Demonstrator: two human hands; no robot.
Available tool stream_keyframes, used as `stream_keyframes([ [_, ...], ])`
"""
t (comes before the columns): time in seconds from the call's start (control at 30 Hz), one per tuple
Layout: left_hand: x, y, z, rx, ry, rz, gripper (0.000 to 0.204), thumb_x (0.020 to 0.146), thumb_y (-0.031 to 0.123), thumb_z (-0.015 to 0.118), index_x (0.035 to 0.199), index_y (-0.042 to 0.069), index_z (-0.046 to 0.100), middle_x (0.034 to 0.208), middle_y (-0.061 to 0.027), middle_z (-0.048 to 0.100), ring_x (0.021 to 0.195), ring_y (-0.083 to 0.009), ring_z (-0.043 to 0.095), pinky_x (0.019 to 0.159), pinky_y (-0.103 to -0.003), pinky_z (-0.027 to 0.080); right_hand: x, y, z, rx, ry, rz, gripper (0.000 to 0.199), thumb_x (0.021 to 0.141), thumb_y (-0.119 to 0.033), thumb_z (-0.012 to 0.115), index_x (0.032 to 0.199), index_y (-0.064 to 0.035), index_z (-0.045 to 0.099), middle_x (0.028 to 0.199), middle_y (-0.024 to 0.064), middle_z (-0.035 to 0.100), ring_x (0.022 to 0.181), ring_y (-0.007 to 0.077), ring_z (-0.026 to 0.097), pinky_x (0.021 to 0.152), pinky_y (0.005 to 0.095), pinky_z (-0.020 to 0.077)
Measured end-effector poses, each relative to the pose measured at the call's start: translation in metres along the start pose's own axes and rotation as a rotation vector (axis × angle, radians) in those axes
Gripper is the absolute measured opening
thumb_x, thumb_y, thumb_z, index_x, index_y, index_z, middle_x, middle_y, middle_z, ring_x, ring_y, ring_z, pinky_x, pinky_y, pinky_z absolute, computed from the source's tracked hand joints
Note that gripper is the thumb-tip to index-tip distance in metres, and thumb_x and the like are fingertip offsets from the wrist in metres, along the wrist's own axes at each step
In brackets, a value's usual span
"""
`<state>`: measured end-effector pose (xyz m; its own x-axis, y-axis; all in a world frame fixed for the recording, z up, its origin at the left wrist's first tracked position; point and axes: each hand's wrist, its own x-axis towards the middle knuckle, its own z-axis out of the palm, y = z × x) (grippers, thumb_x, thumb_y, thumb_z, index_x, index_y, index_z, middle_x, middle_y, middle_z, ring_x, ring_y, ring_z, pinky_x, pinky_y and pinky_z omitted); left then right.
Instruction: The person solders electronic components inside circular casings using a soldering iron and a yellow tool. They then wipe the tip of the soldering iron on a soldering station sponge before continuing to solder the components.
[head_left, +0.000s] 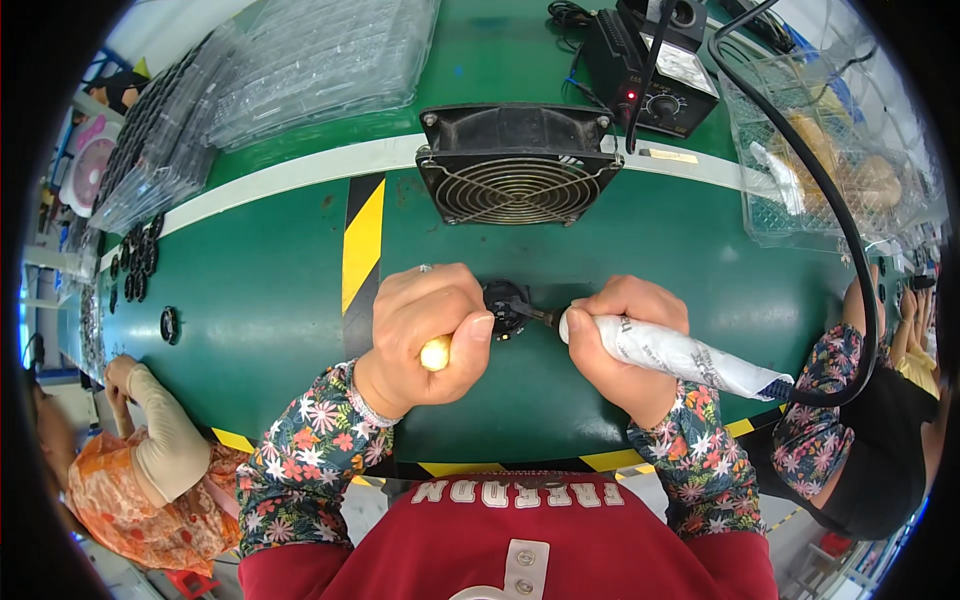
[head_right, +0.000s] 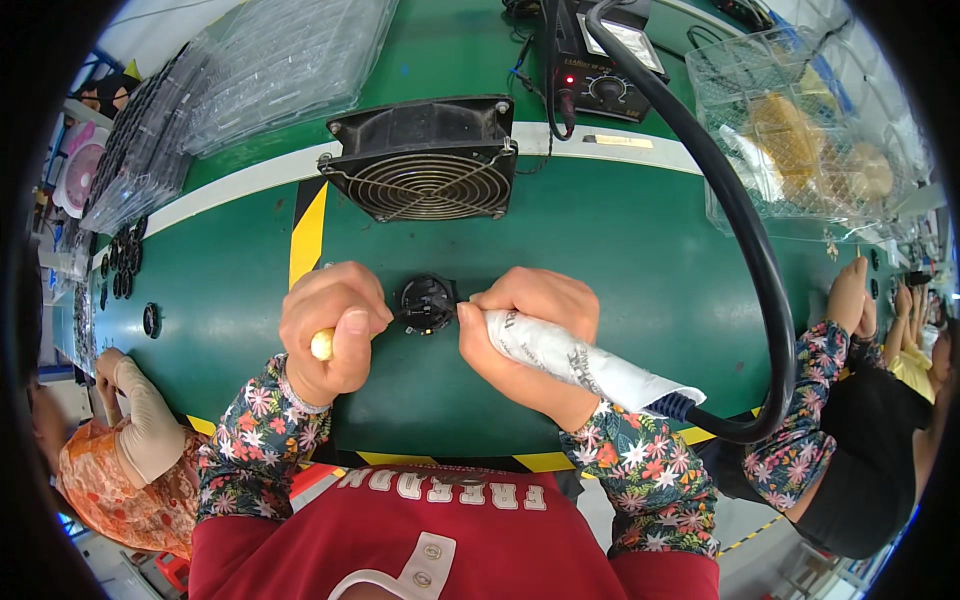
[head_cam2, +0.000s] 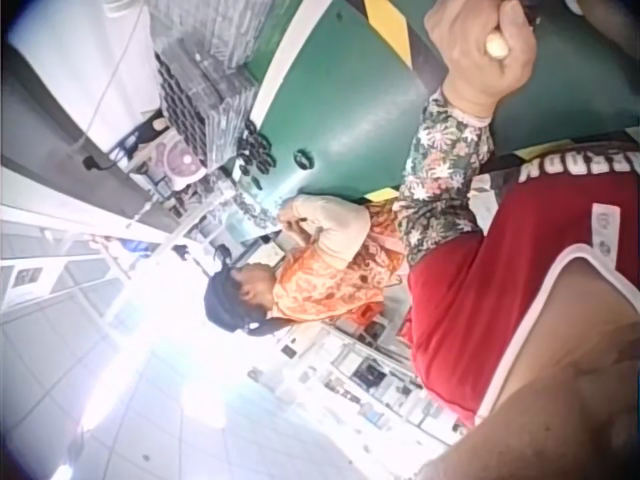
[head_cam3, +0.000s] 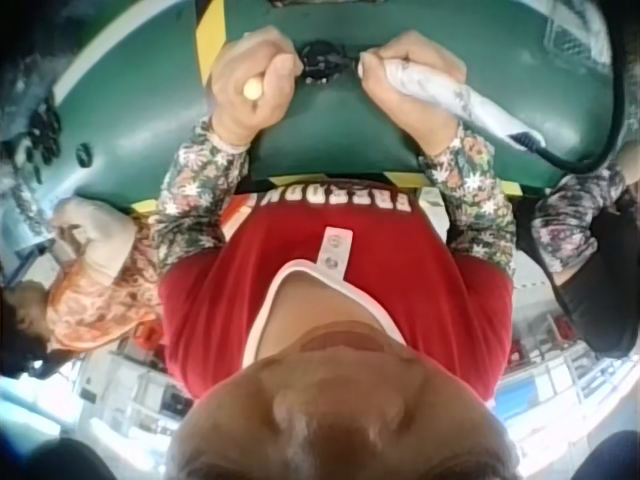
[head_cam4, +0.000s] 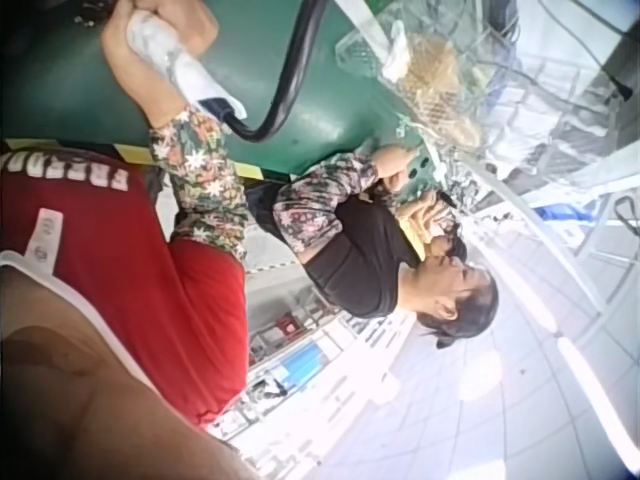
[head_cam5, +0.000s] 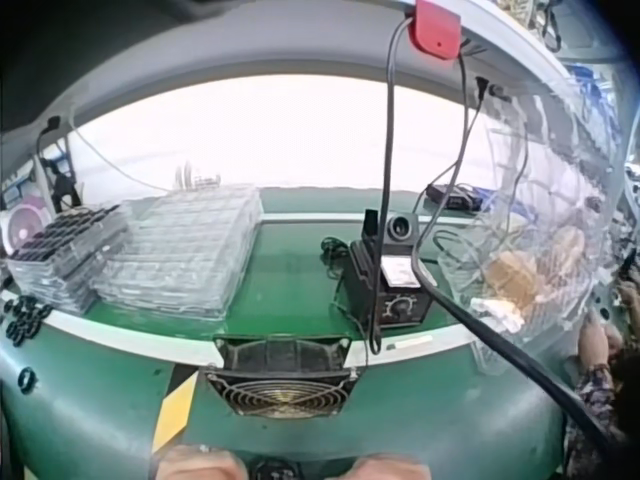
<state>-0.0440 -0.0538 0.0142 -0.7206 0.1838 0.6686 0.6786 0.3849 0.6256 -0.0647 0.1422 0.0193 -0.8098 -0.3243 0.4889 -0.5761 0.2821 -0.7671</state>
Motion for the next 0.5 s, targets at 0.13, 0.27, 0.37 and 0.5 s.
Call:
stream_keyframes([
  [0.13, 0.0013, 0.0023, -0.0011, 0.033, -0.042, -0.030, 0.024, 0.080, 0.010, 0.046, 0.057, 0.003, 0.047, 0.058, -0.0091, 0.054, 0.048, -0.0197, 0.051, 0.044, -0.029, 0.039, 0.0002, 0.0011, 0.0011, -0.011, 0.013, -0.004, 0.013, 0.070, -0.004, 0.066, 0.067, -0.0046, 0.053, 0.059, 0.0067, 0.058, 0.049, 0.0173, 0.055, 0.048, 0.0270, 0.0419],
  [0.27, 0.0011, 0.0006, -0.0005, 0.034, -0.031, -0.029, 0.025, 0.081, 0.010, 0.046, 0.057, 0.003, 0.047, 0.057, -0.0092, 0.053, 0.048, -0.0197, 0.051, 0.044, -0.029, 0.039, 0.0010, 0.0001, 0.0005, -0.001, -0.002, -0.003, 0.013, 0.071, -0.004, 0.066, 0.067, -0.0047, 0.054, 0.060, 0.0066, 0.059, 0.050, 0.0168, 0.054, 0.048, 0.0267, 0.0418],
  [0.37, 0.0013, -0.0044, 0.0032, -0.006, 0.045, 0.016, 0.021, 0.074, 0.004, 0.055, 0.057, 0.004, 0.044, 0.054, -0.0068, 0.047, 0.041, -0.0199, 0.042, 0.039, -0.030, 0.030, 0.0003, 0.0014, -0.0005, 0.016, -0.005, 0.005, 0.013, 0.071, -0.004, 0.066, 0.066, -0.0047, 0.054, 0.060, 0.0064, 0.059, 0.050, 0.0160, 0.054, 0.048, 0.0261, 0.0416],
  [0.5, 0.0026, -0.0042, 0.0045, -0.055, 0.046, -0.010, 0.020, 0.074, 0.003, 0.056, 0.057, 0.003, 0.044, 0.054, -0.0070, 0.046, 0.042, -0.0206, 0.042, 0.039, -0.030, 0.031, -0.0011, 0.0030, -0.0013, 0.023, 0.001, 0.018, 0.014, 0.071, -0.004, 0.066, 0.066, -0.0041, 0.053, 0.061, 0.0061, 0.059, 0.050, 0.0142, 0.053, 0.049, 0.0253, 0.0413],
])
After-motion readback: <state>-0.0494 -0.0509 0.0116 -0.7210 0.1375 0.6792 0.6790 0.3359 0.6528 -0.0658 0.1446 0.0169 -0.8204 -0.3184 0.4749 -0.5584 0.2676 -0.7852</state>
